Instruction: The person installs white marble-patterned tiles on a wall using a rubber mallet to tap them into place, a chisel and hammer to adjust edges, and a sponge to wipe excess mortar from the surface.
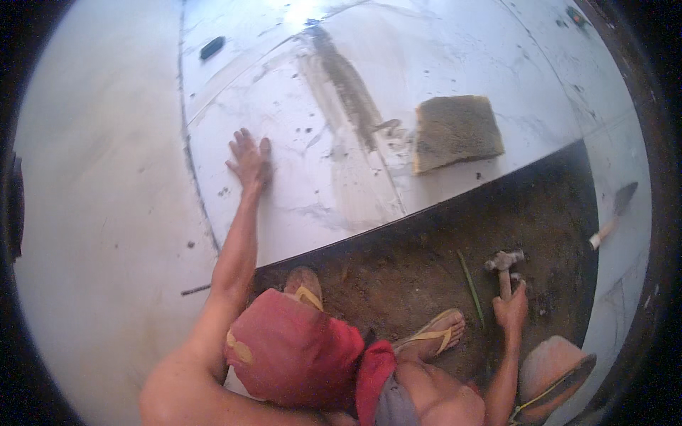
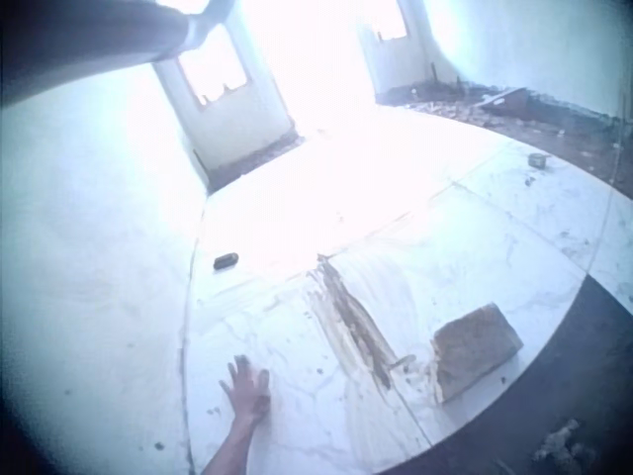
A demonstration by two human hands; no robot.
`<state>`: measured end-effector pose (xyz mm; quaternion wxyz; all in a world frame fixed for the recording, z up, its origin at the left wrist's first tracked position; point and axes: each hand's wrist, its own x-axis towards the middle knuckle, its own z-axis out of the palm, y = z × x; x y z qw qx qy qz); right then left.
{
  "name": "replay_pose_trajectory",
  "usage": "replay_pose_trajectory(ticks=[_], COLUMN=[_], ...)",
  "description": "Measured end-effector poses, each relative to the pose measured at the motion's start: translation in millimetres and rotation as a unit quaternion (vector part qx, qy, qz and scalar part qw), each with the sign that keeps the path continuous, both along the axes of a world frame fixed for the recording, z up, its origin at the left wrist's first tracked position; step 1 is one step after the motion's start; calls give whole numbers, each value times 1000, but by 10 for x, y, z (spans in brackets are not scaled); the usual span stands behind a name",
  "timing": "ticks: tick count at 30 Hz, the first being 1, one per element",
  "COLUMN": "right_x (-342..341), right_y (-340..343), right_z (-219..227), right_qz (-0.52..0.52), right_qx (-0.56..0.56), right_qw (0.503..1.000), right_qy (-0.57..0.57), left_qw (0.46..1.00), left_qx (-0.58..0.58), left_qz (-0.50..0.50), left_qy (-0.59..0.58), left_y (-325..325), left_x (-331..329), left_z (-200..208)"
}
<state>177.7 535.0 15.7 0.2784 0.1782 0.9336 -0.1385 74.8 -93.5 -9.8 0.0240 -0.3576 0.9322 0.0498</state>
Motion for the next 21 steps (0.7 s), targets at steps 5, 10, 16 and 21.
replay_pose_trajectory(ticks=[5,10,16,21], right_x=[-366,163,1741,2388], right_y=[-224,-117,422,525], right_z=[551,1370,2251,3611], right_qz=[9,-26,-153,-333], right_qx=[43,-10,-34,-95], right_qw=[994,978,932,812], right_qy=[-101,-208,-328,-470], left_qw=[980,872,870,910], left_qx=[39,98,-26,85], left_qz=[-127,-463,-493,-398], left_qy=[150,124,16,75], left_y=[700,2640,3206,3025], left_x=[-548,-1117,-1259,-974], left_z=[278,961,744,1450])
